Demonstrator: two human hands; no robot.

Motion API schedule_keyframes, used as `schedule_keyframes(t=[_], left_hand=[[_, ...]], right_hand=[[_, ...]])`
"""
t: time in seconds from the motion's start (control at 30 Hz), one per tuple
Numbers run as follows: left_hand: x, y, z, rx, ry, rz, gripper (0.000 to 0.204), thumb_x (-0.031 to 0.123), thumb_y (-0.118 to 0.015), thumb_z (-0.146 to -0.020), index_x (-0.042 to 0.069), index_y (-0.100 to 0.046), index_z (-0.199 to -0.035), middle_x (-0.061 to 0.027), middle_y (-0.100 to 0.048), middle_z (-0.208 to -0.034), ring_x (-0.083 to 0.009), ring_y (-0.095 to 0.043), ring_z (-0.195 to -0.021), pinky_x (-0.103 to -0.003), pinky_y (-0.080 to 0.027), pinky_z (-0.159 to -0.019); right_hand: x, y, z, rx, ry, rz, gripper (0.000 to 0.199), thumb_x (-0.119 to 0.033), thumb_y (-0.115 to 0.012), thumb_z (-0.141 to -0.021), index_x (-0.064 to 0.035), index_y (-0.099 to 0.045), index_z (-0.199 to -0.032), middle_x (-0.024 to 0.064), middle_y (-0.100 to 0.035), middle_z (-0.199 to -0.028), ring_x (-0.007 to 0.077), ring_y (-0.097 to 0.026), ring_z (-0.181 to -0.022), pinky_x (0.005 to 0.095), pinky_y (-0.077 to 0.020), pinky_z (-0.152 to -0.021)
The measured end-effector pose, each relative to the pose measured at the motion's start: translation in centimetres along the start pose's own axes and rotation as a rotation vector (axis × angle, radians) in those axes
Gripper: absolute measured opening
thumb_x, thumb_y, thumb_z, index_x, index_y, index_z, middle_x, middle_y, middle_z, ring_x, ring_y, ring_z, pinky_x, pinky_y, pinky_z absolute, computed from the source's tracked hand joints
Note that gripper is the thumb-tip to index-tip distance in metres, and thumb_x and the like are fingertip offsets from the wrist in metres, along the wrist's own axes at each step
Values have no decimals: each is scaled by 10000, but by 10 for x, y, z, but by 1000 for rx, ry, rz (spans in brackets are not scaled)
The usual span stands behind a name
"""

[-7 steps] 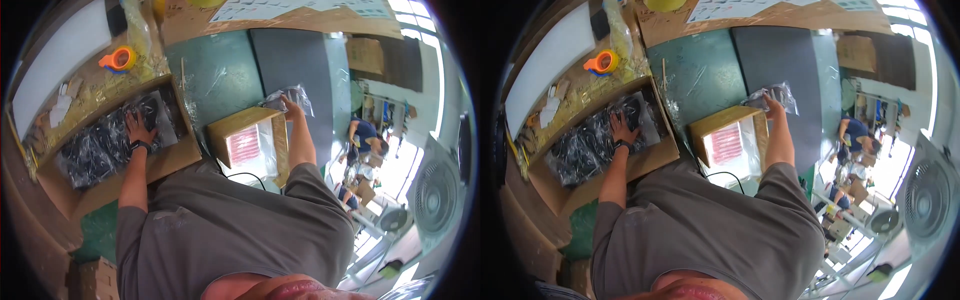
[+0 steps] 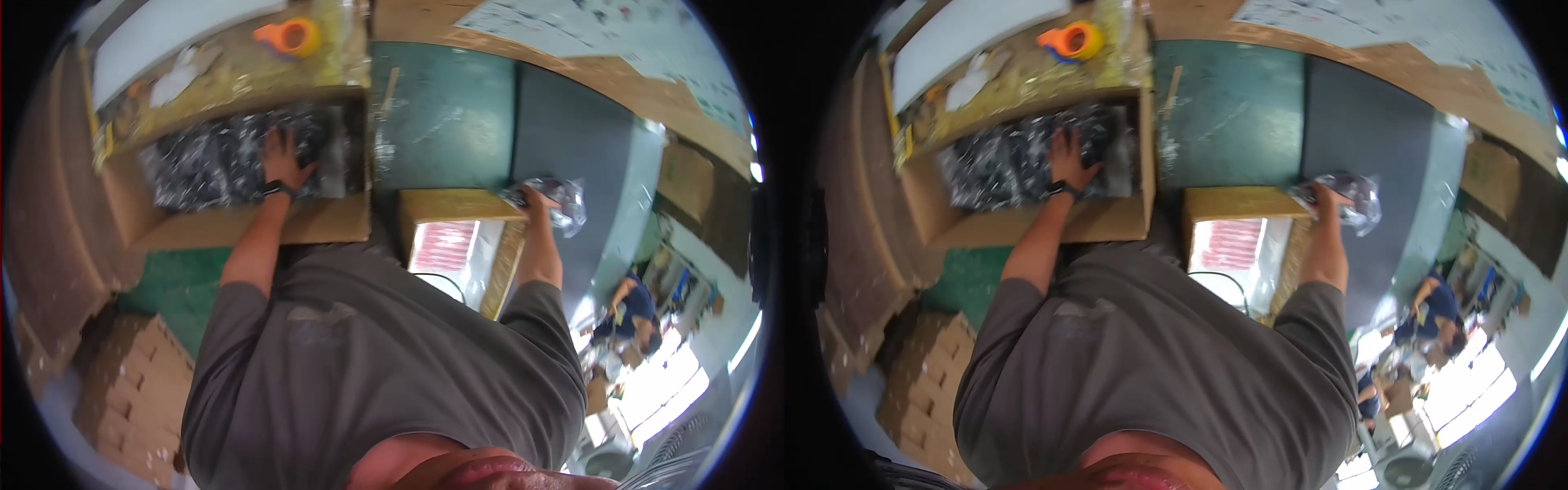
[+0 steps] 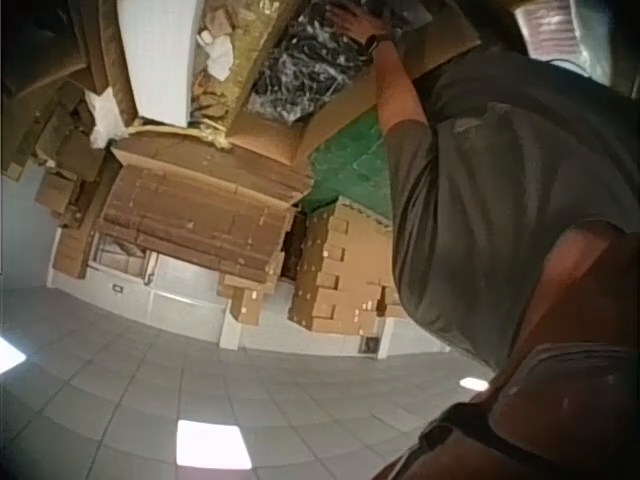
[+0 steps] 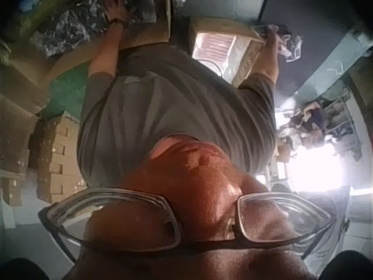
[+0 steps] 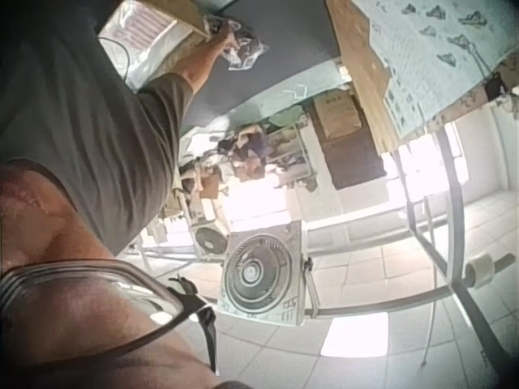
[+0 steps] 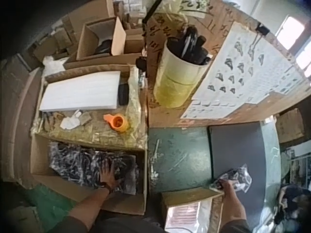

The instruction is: The recorder is packing individual items into cardboard boxes, sealing them with a tape dispenser, and applying labels in a warehouse environment.

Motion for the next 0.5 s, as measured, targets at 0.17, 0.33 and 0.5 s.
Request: schedule_keyframes(t=[0.17,0.33,0.5], left_hand=[[-21,-1,23,-21,22,-54,1079,655,-765,-796,250,-269,-1664,-199,-88,-1746,-438,-81,-1602,-750,-145,-1191],[-26,7,2,-88,20,-41,1016,682,-750,-783,258,-379,-1629,-187,-92,-1746,-436,-28,-1604,-715,-73,-1224],[-42,8,-14,-77,-22,51,979,676,-742,-790,263,-410,-1614,-187,-116,-1744,-436,-37,-1605,-704,-69,-1227]], right_hand=[[-52,-11,81,-152,454,-587,334,-290,-601,-1032,-69,-624,-1282,111,-702,-1189,269,-698,-1010,467,-610,-769],[-14,-106,301,-506,614,-567,567,-358,-613,-985,1,-544,-1418,210,-700,-1191,209,-686,-742,309,-589,-589],[-7,-263,468,-562,811,115,713,-324,-733,-910,46,-503,-1474,155,-702,-1226,269,-700,-1026,380,-571,-904]])
Point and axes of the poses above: each hand's wrist, its own z-axis away from the middle knuckle, its own y-axis out of the back of the hand, x = y × z, the point moved 6 cm from there along -z, towards the middle knuckle
